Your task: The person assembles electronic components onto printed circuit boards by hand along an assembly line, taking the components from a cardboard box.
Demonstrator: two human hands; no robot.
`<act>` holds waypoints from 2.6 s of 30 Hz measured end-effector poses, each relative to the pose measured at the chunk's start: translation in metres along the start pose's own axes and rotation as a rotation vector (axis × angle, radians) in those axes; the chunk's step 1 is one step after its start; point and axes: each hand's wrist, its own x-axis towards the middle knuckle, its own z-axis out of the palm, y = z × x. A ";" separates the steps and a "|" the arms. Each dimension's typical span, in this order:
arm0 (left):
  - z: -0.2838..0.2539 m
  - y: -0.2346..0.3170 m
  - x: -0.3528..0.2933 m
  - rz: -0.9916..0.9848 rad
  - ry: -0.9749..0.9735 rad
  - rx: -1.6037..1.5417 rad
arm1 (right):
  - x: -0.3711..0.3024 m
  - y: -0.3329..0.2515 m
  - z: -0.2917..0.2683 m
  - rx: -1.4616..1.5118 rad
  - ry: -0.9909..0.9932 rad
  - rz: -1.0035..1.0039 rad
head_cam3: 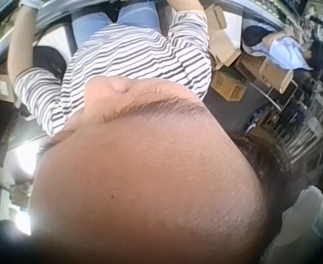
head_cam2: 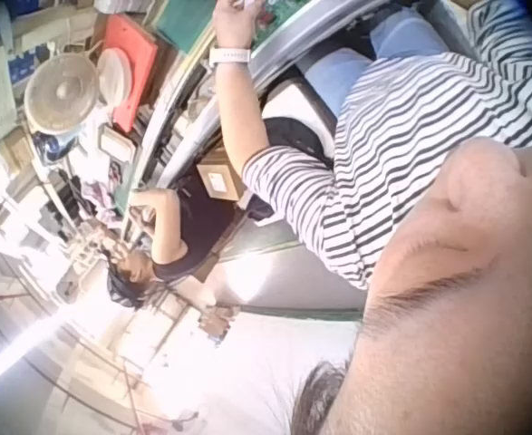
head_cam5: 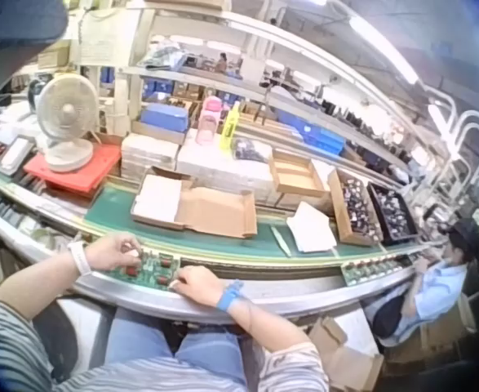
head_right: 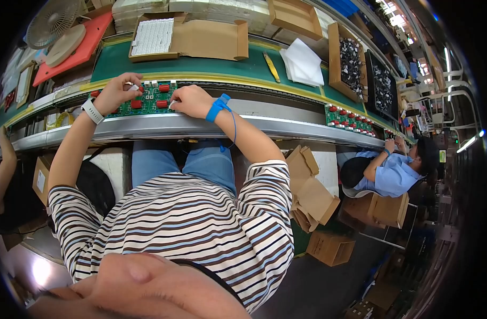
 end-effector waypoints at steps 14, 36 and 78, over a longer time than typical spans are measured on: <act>0.022 0.008 -0.007 0.084 -0.078 0.261 | -0.001 -0.010 0.004 -0.097 0.026 0.042; 0.033 -0.004 -0.008 0.383 -0.101 0.657 | -0.005 -0.014 0.008 -0.172 0.099 -0.078; -0.039 -0.031 -0.062 -0.274 0.157 0.506 | 0.202 0.090 -0.102 0.593 -0.119 0.423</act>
